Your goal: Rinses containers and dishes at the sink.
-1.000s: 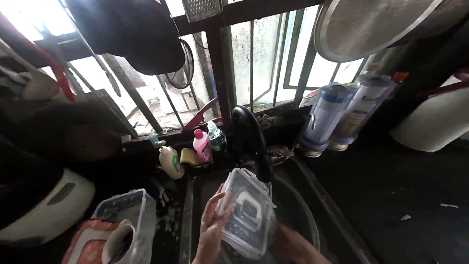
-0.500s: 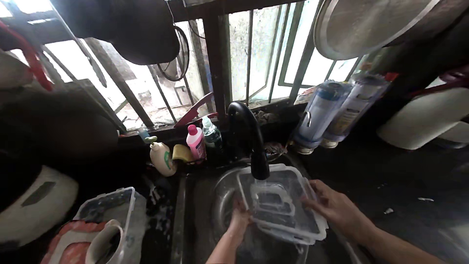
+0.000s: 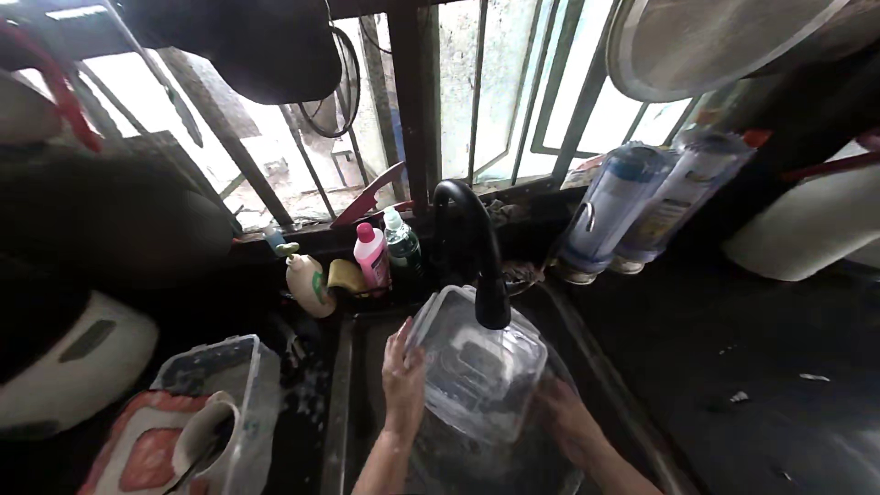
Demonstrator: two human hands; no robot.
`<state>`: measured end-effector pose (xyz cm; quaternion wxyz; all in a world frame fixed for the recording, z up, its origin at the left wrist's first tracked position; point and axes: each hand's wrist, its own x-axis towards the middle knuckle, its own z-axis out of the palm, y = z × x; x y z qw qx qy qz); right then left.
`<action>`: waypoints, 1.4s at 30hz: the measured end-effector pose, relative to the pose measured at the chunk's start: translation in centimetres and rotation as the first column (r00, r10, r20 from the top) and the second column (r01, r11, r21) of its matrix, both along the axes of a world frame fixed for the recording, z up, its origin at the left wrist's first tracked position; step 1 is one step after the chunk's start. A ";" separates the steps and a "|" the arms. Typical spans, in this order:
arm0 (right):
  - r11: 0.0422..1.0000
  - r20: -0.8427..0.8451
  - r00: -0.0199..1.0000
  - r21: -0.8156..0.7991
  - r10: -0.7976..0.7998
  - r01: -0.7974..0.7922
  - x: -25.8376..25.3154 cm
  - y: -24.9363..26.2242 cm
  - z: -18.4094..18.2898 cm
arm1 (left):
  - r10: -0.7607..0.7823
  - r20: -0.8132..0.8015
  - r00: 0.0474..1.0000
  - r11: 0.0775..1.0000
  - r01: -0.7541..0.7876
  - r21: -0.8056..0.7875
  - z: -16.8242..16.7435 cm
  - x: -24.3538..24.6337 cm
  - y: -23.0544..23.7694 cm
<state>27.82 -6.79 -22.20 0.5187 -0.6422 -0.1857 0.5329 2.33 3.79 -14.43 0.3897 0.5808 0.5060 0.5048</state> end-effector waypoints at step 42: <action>0.914 0.050 0.925 0.144 0.377 -0.380 -0.3 3.7 3.5 | 0.007 -0.173 0.985 0.955 -0.058 -0.292 4.2 -9.3 -5.5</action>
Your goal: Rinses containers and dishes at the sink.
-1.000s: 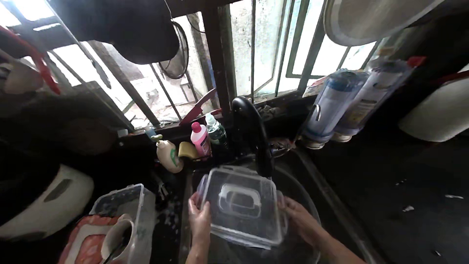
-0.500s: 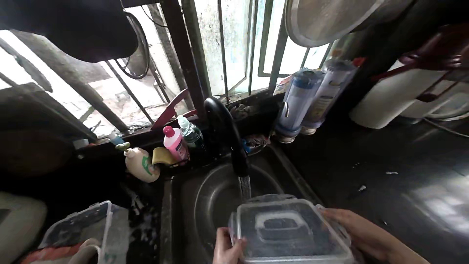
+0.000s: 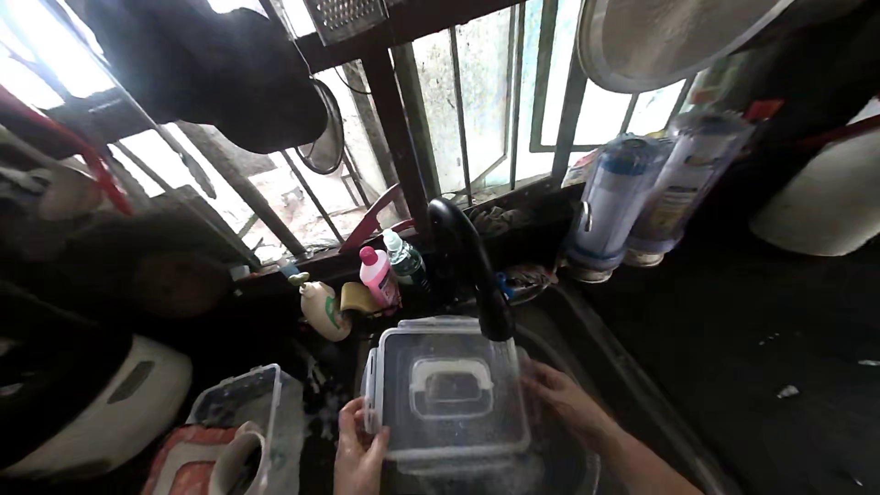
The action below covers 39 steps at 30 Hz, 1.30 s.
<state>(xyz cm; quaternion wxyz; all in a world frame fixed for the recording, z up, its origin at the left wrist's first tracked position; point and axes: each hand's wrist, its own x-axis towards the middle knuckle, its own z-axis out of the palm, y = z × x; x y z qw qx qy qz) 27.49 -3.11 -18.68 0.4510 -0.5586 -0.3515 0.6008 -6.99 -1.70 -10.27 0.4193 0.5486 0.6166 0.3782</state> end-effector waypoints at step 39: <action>0.868 0.254 0.896 0.441 -0.365 0.229 0.6 2.3 -3.2 | 0.232 0.293 0.928 0.962 -0.175 -0.209 -8.9 5.7 9.7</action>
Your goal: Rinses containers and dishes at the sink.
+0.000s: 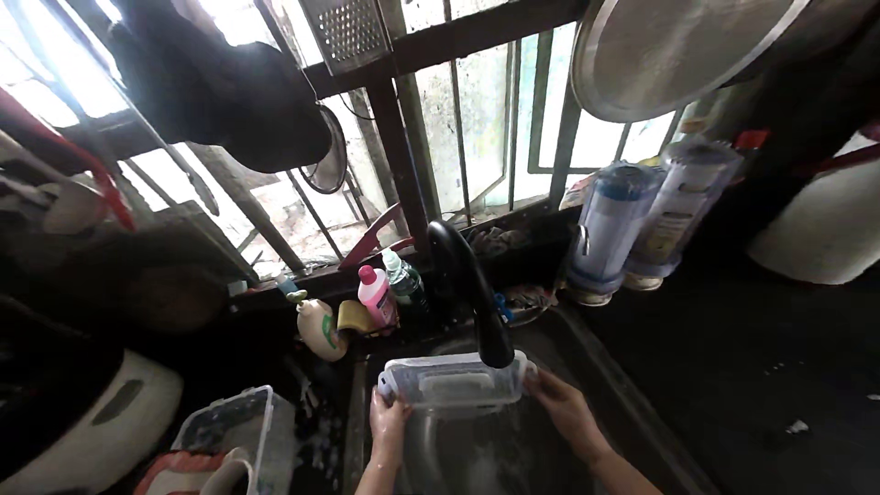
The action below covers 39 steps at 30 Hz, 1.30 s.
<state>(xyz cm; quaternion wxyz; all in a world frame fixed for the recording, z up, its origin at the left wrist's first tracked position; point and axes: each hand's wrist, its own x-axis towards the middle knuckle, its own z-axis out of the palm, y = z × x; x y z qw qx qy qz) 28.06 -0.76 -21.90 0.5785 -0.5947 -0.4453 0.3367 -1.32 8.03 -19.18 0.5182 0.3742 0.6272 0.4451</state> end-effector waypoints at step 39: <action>0.951 -0.082 0.971 -0.236 -0.224 0.200 4.8 -11.5 6.7 | -0.582 -0.198 0.789 0.795 0.500 -0.344 -3.1 8.4 -4.5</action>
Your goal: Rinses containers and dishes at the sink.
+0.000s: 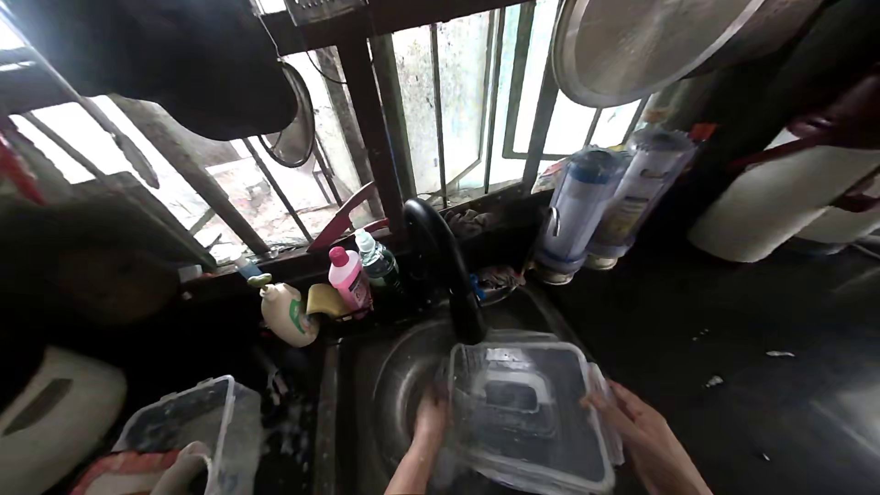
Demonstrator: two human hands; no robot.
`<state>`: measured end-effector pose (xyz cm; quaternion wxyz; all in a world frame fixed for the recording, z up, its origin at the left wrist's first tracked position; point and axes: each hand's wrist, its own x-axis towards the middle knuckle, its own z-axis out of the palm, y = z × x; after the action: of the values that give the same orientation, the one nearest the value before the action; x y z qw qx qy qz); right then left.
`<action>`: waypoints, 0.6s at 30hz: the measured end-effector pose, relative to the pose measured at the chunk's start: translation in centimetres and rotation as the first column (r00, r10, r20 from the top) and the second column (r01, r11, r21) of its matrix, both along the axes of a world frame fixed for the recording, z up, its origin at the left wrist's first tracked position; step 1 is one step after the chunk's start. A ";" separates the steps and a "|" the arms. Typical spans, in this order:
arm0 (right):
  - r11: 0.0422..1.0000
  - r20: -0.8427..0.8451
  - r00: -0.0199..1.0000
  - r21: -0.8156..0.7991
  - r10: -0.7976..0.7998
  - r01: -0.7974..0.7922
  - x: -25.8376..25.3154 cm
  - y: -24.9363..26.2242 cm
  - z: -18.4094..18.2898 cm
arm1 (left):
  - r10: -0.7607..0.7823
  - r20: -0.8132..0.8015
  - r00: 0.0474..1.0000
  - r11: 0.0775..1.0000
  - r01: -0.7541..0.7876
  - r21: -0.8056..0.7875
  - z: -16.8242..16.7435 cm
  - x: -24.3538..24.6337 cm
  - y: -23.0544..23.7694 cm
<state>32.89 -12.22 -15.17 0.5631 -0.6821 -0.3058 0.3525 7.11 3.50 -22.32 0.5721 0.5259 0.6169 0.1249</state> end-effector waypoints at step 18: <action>1.000 -0.112 0.994 -0.019 0.019 -0.021 -3.9 -3.6 -5.2 | 0.354 0.821 0.448 0.935 -0.203 -0.292 6.1 -4.5 0.1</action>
<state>28.95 -15.84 -20.33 0.5690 -0.6638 -0.2770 0.3986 2.61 3.55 -16.24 0.8119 0.2388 0.3333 0.4156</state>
